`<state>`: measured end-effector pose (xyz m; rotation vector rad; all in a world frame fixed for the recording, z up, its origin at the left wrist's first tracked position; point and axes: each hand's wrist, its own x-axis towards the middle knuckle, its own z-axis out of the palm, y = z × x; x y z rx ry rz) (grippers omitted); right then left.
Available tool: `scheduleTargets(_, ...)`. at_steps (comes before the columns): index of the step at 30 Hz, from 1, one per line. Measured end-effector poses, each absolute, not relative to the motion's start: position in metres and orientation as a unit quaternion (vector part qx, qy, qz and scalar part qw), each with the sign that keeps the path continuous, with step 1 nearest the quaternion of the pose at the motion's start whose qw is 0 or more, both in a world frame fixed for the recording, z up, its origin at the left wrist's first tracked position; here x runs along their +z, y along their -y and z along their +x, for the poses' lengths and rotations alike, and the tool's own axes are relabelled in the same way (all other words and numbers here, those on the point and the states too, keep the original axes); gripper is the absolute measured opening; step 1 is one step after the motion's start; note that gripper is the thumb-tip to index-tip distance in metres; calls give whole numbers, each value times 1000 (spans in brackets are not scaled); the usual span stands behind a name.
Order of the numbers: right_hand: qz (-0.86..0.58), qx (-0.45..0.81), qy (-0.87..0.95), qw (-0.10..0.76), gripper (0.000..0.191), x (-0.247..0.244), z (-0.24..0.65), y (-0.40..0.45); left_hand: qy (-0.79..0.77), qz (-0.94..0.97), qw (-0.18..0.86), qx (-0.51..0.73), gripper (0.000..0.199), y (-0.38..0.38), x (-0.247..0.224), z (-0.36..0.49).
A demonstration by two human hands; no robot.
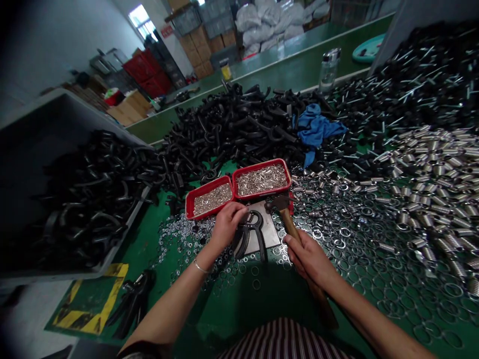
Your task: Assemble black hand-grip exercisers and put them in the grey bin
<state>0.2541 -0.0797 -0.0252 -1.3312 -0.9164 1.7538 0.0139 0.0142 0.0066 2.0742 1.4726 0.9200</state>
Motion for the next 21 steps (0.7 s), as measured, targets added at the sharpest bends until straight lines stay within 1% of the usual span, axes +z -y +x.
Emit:
scheduleTargets(6,-526,687,342,365,39,-23,254,79,-572,729,197,319,13,-21,-15,24)
scheduleTargets(11,-538,686,330,363,40,-22,253,78,-578,731,190,310,13,-19,-18,27)
scheduleTargets(17,-537,689,327,361,39,-31,254,79,-586,723,192,310,13,-17,-20,28)
scheduleTargets(21,-534,688,331,364,38,-31,254,79,-581,738,164,301,14,-17,-22,29)
